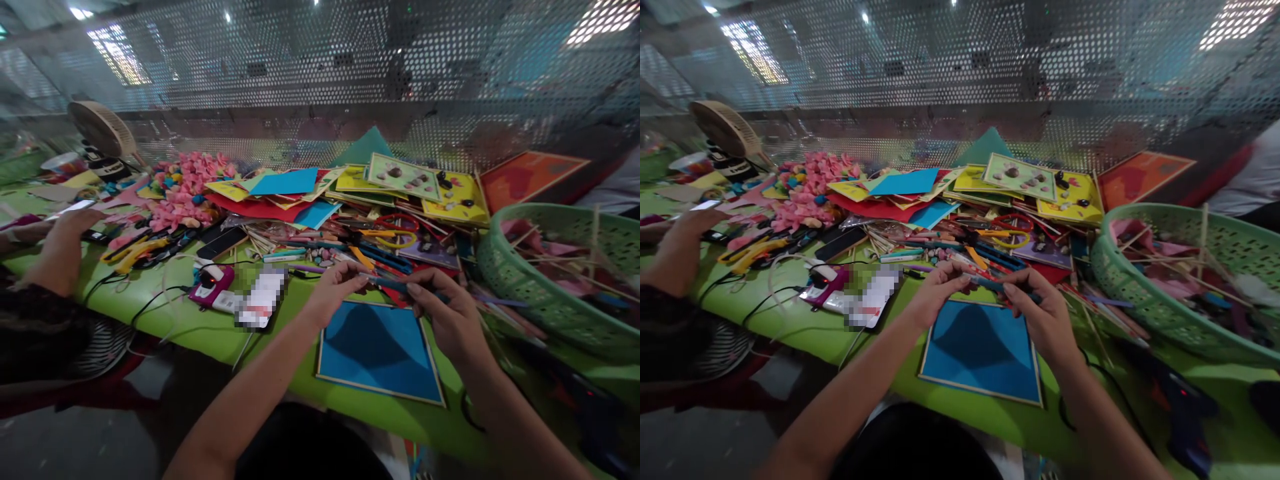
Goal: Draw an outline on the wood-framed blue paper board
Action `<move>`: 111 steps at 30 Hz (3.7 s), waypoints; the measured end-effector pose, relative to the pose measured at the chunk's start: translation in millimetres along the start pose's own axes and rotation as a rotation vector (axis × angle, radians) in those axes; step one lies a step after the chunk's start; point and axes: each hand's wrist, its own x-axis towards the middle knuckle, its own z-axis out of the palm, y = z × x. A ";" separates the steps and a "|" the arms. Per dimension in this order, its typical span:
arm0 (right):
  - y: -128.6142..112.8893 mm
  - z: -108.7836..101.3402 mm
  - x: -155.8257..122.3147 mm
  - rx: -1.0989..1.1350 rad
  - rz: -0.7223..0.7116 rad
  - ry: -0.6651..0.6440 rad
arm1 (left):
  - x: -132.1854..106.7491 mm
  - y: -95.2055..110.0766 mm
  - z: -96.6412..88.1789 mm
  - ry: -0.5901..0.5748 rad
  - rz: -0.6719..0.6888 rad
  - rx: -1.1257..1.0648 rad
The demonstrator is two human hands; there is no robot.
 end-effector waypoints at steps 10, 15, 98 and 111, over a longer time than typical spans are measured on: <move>-8.2 5.5 -20.6 -0.106 0.117 -0.054 | -24.8 0.3 19.3 -0.037 0.164 0.370; -3.2 6.5 -32.2 -0.155 0.097 -0.068 | -27.1 5.0 15.9 -0.072 0.231 0.474; 0.4 -15.8 17.1 0.154 0.120 0.205 | 19.6 10.0 -32.4 0.251 0.090 1.606; 2.3 -18.4 20.4 0.127 0.114 0.217 | 47.3 -3.0 -17.5 0.138 0.097 1.744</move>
